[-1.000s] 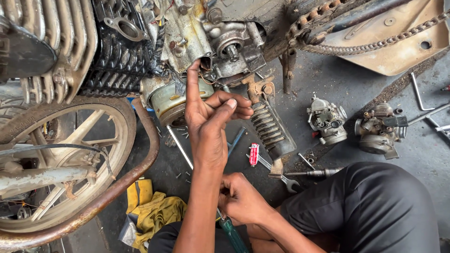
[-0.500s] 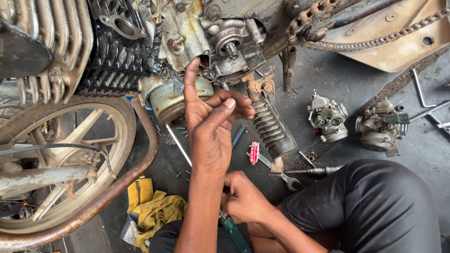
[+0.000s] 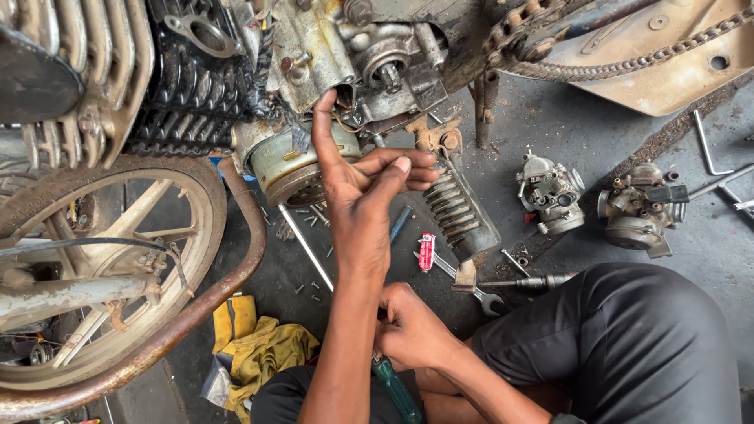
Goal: Repairing and maintaining motorcycle engine components and the carburetor.
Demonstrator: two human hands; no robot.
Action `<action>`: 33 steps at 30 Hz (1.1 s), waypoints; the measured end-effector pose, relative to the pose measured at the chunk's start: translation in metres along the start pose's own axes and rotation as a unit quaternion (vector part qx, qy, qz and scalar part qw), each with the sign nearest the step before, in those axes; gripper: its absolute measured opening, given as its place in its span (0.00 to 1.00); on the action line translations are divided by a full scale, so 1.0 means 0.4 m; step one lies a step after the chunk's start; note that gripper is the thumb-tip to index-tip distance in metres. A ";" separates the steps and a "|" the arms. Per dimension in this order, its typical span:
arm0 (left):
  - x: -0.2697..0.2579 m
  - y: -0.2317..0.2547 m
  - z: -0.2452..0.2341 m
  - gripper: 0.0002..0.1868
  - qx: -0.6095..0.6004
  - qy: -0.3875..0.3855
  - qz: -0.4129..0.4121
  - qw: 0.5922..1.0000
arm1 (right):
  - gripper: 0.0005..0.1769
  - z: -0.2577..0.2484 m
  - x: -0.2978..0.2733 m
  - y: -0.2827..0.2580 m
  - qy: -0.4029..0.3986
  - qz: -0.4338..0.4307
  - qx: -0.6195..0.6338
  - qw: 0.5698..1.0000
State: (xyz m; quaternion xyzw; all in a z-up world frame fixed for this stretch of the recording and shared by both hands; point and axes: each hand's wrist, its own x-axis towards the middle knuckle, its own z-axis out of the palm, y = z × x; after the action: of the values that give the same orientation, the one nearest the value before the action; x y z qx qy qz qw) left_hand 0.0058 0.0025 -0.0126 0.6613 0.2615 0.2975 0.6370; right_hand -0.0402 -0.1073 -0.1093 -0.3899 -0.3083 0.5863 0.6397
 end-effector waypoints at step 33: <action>-0.058 0.045 0.013 0.40 -0.007 0.064 -0.091 0.994 | 0.09 0.005 -0.007 0.055 0.036 -0.036 -0.090 0.995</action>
State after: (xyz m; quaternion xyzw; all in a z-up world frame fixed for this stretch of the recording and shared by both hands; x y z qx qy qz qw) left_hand -0.0069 -0.0190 0.0040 0.6099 0.3584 0.2820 0.6481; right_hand -0.0534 -0.1094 -0.1271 -0.4552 -0.3506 0.5181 0.6335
